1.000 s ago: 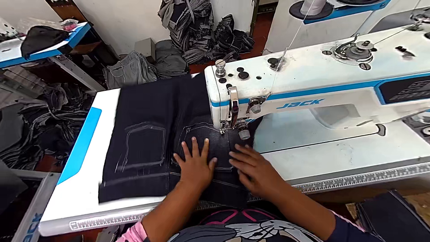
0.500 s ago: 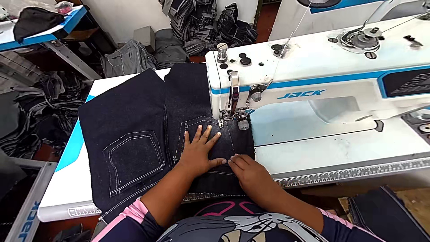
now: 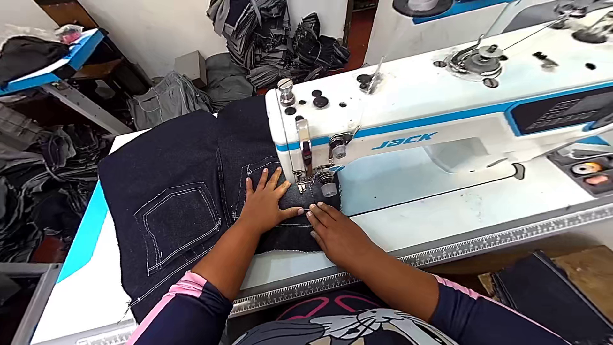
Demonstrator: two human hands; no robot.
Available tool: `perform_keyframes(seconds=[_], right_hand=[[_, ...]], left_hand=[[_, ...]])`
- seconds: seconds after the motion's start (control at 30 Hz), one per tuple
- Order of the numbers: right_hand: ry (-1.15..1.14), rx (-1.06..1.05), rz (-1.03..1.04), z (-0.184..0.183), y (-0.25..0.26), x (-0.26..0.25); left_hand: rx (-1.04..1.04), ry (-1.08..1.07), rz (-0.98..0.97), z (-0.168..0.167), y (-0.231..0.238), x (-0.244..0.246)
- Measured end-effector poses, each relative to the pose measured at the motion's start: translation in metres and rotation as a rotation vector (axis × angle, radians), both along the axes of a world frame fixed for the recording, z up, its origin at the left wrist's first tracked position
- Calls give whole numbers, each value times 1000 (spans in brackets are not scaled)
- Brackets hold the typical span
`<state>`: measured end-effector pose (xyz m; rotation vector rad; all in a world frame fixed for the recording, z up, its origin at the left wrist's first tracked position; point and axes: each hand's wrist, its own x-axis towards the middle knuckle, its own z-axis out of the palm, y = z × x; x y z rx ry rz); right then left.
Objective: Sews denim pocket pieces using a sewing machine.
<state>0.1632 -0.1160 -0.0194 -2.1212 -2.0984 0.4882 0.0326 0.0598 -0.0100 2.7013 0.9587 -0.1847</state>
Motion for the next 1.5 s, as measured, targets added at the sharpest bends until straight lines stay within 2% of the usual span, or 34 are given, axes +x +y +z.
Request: perform_keyframes(seconds=[0.1, 0.33, 0.47, 0.67, 0.8, 0.87, 0.97, 1.07, 1.13, 1.2, 1.27, 1.37, 1.43, 1.5], right_hand=[[20, -72, 10, 5, 11, 5], [98, -2, -47, -3, 21, 13], [114, -30, -59, 0, 22, 15], [167, -54, -162, 4, 23, 18], [85, -73, -173, 1, 24, 15], [42, -84, -177, 4, 24, 14], [-9, -207, -121, 36, 12, 4], [-29, -291, -44, 75, 1, 8], [-93, -321, -120, 93, 12, 30], [-178, -203, -261, 86, 28, 64], [-210, 45, -334, 55, 45, 104], [-249, 141, -290, 11, 49, 133], [-264, 201, -249, 1, 34, 130], [-290, 200, -239, -3, 10, 125]], left_hand=[[4, 50, 20, 2, 13, 8], [23, 104, 66, 8, 37, 25], [9, 99, 119, 10, 43, 32], [59, 96, 332, 14, 1, 28], [16, 111, 358, 7, -23, 21], [25, 110, 322, 3, -20, 19], [-30, 115, 202, 6, -23, 10], [-39, -16, -78, 0, -52, -27], [-72, -84, -323, -4, -59, -64], [-91, -62, -483, -3, -37, -103], [52, -44, -383, 5, 2, -141], [162, 145, 200, 44, 32, -156], [84, 45, 462, 53, 23, -134], [-104, -16, 515, 52, -2, -102]])
